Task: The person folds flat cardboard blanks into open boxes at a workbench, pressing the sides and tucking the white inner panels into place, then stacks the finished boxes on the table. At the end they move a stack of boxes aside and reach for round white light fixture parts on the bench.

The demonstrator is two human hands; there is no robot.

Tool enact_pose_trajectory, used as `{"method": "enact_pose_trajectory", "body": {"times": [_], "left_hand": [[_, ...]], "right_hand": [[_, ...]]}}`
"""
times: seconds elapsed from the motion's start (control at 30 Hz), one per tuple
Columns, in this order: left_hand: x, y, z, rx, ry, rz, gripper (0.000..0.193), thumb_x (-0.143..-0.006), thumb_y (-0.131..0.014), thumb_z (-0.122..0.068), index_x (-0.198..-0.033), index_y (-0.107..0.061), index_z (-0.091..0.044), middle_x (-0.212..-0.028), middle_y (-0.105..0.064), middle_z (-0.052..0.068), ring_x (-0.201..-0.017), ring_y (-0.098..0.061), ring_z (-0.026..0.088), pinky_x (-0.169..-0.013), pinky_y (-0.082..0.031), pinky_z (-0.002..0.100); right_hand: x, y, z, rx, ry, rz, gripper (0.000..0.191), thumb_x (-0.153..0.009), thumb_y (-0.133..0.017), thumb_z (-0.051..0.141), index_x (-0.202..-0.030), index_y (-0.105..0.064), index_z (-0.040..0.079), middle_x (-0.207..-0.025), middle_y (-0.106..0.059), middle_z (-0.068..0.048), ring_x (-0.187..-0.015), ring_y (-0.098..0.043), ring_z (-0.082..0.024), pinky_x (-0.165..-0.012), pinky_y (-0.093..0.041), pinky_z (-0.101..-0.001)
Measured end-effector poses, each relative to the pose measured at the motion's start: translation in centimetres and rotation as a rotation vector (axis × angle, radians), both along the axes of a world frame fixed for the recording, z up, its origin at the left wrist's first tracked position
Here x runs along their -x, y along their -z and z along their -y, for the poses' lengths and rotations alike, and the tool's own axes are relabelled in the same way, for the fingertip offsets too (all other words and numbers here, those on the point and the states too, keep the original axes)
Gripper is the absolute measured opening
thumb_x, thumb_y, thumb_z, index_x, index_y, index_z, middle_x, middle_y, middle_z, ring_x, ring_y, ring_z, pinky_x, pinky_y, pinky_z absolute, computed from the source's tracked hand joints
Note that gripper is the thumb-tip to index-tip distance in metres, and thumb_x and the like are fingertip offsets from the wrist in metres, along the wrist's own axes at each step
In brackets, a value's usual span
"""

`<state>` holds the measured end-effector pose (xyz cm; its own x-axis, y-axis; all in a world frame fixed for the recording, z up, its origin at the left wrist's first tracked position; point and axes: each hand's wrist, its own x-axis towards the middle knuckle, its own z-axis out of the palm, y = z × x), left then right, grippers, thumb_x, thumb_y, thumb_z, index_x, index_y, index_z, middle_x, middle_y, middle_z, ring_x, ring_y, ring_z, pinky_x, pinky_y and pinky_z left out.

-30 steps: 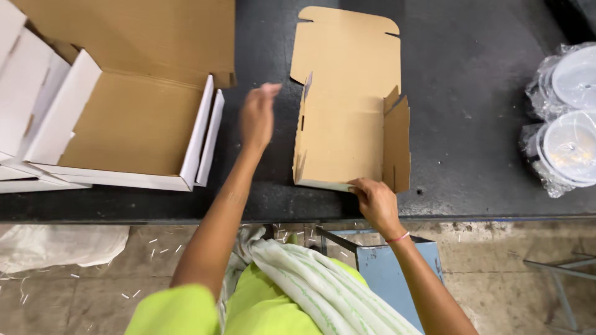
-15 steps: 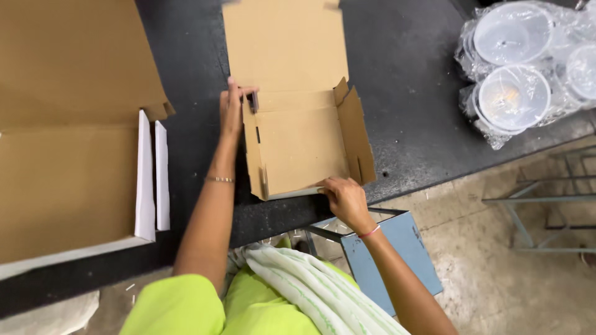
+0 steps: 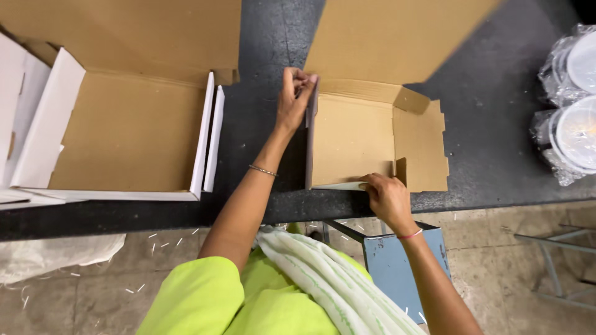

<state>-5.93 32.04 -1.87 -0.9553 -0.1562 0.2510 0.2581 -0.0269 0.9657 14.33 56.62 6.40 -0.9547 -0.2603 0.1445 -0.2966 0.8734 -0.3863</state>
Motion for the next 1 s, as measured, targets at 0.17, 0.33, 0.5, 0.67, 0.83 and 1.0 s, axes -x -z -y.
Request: {"method": "enact_pose_trajectory", "body": {"times": [0.17, 0.33, 0.5, 0.67, 0.83, 1.0], "left_hand": [[-1.1, -0.3, 0.9, -0.008, 0.182, -0.070, 0.061, -0.100, -0.070, -0.046, -0.139, -0.043, -0.007, -0.121, -0.064, 0.011, -0.114, -0.063, 0.019, -0.103, -0.050, 0.036], [-2.0, 0.1, 2.5, -0.011, 0.425, -0.076, 0.087, -0.095, -0.075, -0.045, -0.153, -0.024, -0.003, -0.138, -0.053, 0.013, -0.128, -0.052, 0.022, -0.112, -0.040, 0.038], [-2.1, 0.1, 0.2, 0.039, 0.282, 0.028, 0.085, -0.085, -0.086, -0.038, -0.142, -0.037, 0.003, -0.134, -0.054, 0.016, -0.128, -0.053, 0.024, -0.113, -0.043, 0.040], [-2.5, 0.5, -2.5, 0.084, 0.097, 0.002, 0.091, -0.073, -0.096, -0.024, -0.135, -0.034, 0.003, -0.131, -0.052, 0.019, -0.124, -0.055, 0.029, -0.108, -0.048, 0.041], [-2.4, 0.7, -3.3, 0.406, -0.112, 0.131, 0.078, -0.074, -0.078, 0.003, -0.140, -0.036, 0.002, -0.137, -0.055, 0.026, -0.131, -0.052, 0.041, -0.110, -0.042, 0.043], [-2.5, 0.7, -5.9, 0.494, -0.335, 0.154, 0.072, -0.074, -0.061, 0.012, -0.142, -0.035, 0.008, -0.135, -0.055, 0.031, -0.127, -0.051, 0.046, -0.110, -0.040, 0.045]], "right_hand": [[0.0, -2.0, 1.5, -0.047, -0.217, -0.022, 0.049, -0.079, -0.067, 0.002, -0.125, -0.067, 0.017, -0.105, -0.071, -0.007, -0.096, -0.067, -0.030, -0.079, -0.050, -0.0420], [0.9, -2.3, 5.5, -0.107, -0.419, 0.177, 0.076, -0.077, -0.063, -0.004, -0.148, -0.050, 0.018, -0.115, -0.064, -0.006, -0.106, -0.064, -0.030, -0.088, -0.050, -0.0405], [1.2, -1.0, 6.0, -0.043, -0.418, 0.181, 0.045, -0.080, -0.067, 0.002, -0.125, -0.062, 0.012, -0.116, -0.064, -0.008, -0.104, -0.064, -0.032, -0.086, -0.050, -0.0424], [-1.1, 0.1, 5.8, -0.035, -0.197, 0.041, 0.017, -0.086, -0.072, 0.015, -0.103, -0.070, 0.011, -0.103, -0.067, -0.005, -0.100, -0.066, -0.027, -0.089, -0.049, -0.0416], [-2.9, -1.5, 5.0, 0.073, -0.039, -0.077, 0.042, -0.080, -0.079, 0.028, -0.116, -0.070, 0.007, -0.105, -0.070, -0.010, -0.100, -0.064, -0.033, -0.088, -0.047, -0.0454], [-1.9, -1.8, 7.3, 0.190, 0.092, -0.118, 0.058, -0.087, -0.080, 0.035, -0.127, -0.063, -0.003, -0.116, -0.065, -0.022, -0.107, -0.062, -0.040, -0.087, -0.050, -0.0470]]}}
